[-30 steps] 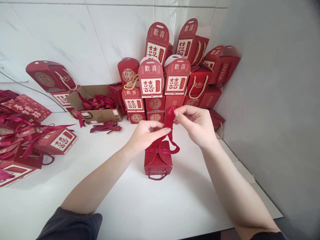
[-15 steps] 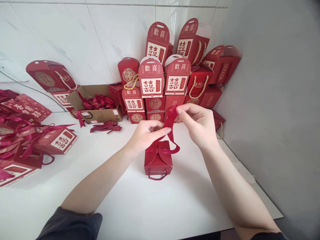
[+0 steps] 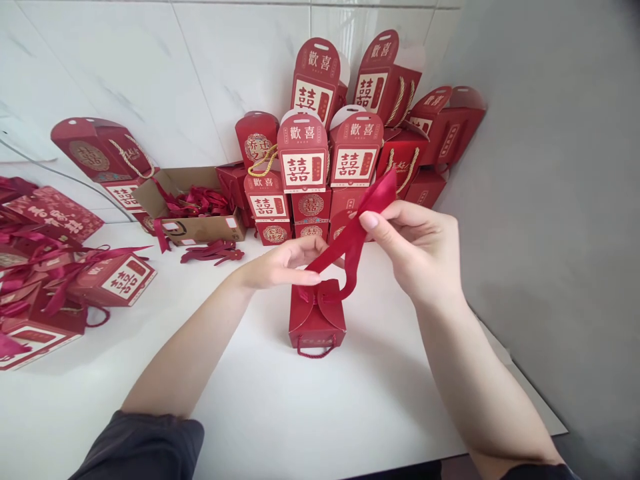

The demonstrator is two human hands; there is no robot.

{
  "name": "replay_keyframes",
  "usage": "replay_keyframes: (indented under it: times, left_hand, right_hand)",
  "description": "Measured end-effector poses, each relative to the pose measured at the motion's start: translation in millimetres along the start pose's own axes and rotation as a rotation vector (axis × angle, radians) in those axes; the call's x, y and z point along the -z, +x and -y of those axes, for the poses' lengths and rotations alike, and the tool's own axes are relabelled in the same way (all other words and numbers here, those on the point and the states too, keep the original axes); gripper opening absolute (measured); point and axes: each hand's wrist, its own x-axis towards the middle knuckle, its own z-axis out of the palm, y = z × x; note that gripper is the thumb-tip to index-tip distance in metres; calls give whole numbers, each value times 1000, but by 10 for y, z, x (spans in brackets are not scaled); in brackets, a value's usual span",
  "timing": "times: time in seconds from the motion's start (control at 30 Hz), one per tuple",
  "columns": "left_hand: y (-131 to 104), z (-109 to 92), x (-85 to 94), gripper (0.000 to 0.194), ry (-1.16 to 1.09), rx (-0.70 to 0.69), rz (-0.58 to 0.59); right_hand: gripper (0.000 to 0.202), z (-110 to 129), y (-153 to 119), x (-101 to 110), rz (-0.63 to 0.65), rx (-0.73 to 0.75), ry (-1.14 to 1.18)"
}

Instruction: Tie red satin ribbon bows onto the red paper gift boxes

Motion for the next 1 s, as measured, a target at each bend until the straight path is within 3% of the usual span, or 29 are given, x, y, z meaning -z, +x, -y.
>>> replay_keyframes:
  times: [0.13, 0.3, 0.43, 0.7, 0.87, 1.0]
  left_hand:
    - [32, 145, 160, 23, 146, 49, 288]
    - [92, 307, 157, 24, 207, 78, 373]
    - [129, 476, 118, 26, 173, 44, 364]
    - [179, 868, 91, 19, 25, -8, 230]
    - [193, 916, 72, 18, -9, 34, 144]
    - [197, 864, 45, 19, 18, 45, 127]
  right_hand:
    - [28, 64, -1, 70, -70, 19, -30]
    - [32, 48, 26, 129, -104, 37, -71]
    - [33, 34, 42, 133, -109, 16, -42]
    - [31, -47, 89, 164, -147, 25, -37]
    - [33, -91, 142, 213, -191, 65, -71]
    - [36, -115, 149, 207, -157, 27, -49]
